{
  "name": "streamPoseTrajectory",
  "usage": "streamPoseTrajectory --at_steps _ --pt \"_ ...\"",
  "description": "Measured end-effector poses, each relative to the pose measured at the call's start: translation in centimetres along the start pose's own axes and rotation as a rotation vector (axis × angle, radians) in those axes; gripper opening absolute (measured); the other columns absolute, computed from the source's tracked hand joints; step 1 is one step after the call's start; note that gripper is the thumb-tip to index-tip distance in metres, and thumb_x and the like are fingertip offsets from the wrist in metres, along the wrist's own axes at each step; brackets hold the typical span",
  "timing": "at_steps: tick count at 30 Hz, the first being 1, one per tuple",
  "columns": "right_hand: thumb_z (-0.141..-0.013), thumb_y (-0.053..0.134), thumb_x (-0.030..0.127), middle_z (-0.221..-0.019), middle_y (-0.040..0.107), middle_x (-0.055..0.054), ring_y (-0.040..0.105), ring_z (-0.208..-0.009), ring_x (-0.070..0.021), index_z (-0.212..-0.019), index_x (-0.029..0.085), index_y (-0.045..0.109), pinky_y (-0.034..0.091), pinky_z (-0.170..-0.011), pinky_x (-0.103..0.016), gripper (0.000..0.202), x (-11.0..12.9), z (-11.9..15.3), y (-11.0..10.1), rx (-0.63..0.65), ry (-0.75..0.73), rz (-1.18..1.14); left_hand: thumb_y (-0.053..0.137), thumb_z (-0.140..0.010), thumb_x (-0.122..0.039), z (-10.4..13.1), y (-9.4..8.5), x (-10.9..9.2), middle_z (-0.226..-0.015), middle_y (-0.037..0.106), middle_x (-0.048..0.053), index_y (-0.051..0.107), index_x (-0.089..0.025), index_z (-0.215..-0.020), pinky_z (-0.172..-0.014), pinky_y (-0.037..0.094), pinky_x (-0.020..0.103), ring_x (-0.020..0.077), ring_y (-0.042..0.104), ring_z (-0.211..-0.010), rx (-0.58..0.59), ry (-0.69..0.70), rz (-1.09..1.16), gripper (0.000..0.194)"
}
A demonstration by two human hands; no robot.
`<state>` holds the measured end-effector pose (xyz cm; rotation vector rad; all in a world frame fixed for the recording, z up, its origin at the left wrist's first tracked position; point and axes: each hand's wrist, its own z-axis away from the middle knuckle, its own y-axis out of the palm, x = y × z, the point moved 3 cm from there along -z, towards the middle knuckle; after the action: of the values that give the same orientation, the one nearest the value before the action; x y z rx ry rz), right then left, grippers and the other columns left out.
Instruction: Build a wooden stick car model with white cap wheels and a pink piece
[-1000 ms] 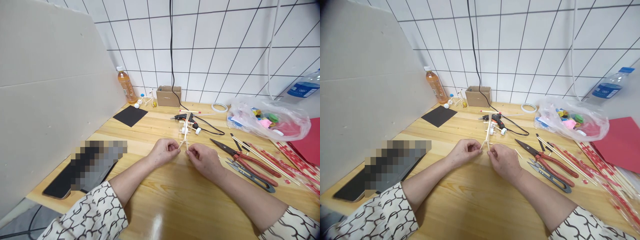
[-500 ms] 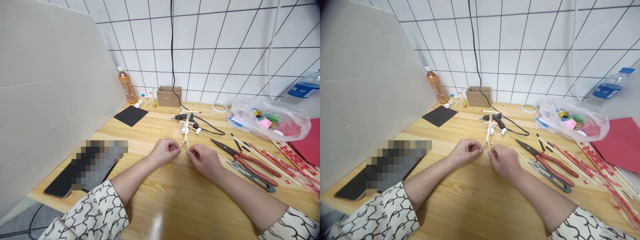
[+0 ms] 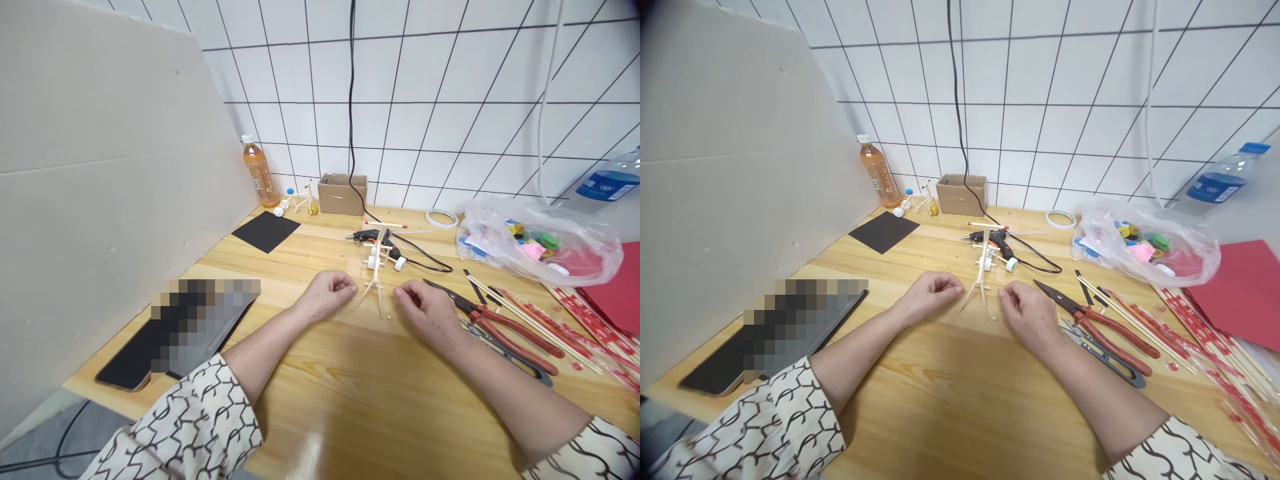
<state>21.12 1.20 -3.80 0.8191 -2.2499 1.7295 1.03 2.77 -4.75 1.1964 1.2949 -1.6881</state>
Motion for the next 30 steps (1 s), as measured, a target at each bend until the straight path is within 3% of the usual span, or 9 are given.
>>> streamPoseTrajectory --at_steps 9,15,21,30 --pt "-0.079 0.047 0.032 -0.058 0.061 0.001 0.052 -0.053 -0.0133 -0.068 0.02 0.062 0.032 -0.051 -0.024 0.022 0.2 0.0 0.0 0.075 -0.031 0.052 0.064 -0.058 -0.02 0.4 0.0 -0.2 -0.056 0.052 -0.002 0.062 -0.011 -0.069 -0.048 0.035 0.018 0.0076 0.045 -0.052 0.221 -0.011 0.011 0.014" --pt "-0.075 0.051 0.022 -0.067 0.062 -0.001 0.053 -0.063 -0.0144 -0.074 0.019 0.062 0.036 -0.059 -0.025 0.012 1.0 0.8 0.2 0.188 -0.168 0.016 0.064 -0.056 -0.016 0.4 0.1 0.2 -0.054 0.051 -0.004 0.063 -0.012 -0.068 -0.045 0.034 0.017 0.0067 0.044 -0.05 0.217 0.023 -0.04 0.013" --pt "-0.075 0.052 0.021 -0.07 0.062 -0.003 0.053 -0.065 -0.0157 -0.08 0.017 0.061 0.037 -0.062 -0.027 0.012 1.1 1.4 0.7 0.238 -0.179 0.046 0.064 -0.055 -0.017 0.2 0.2 0.5 -0.054 0.051 -0.004 0.062 -0.012 -0.067 -0.045 0.032 0.017 0.007 0.044 -0.049 0.204 0.026 -0.098 0.013" --pt "-0.075 0.047 0.014 -0.069 0.062 -0.002 0.053 -0.066 -0.0152 -0.071 0.018 0.059 0.035 -0.063 -0.027 0.013 1.2 1.5 1.0 0.251 -0.221 0.041 0.065 -0.056 -0.019 0.2 0.1 0.5 -0.055 0.05 -0.004 0.061 -0.012 -0.068 -0.045 0.032 0.017 0.0072 0.043 -0.05 0.203 0.027 -0.151 0.014"
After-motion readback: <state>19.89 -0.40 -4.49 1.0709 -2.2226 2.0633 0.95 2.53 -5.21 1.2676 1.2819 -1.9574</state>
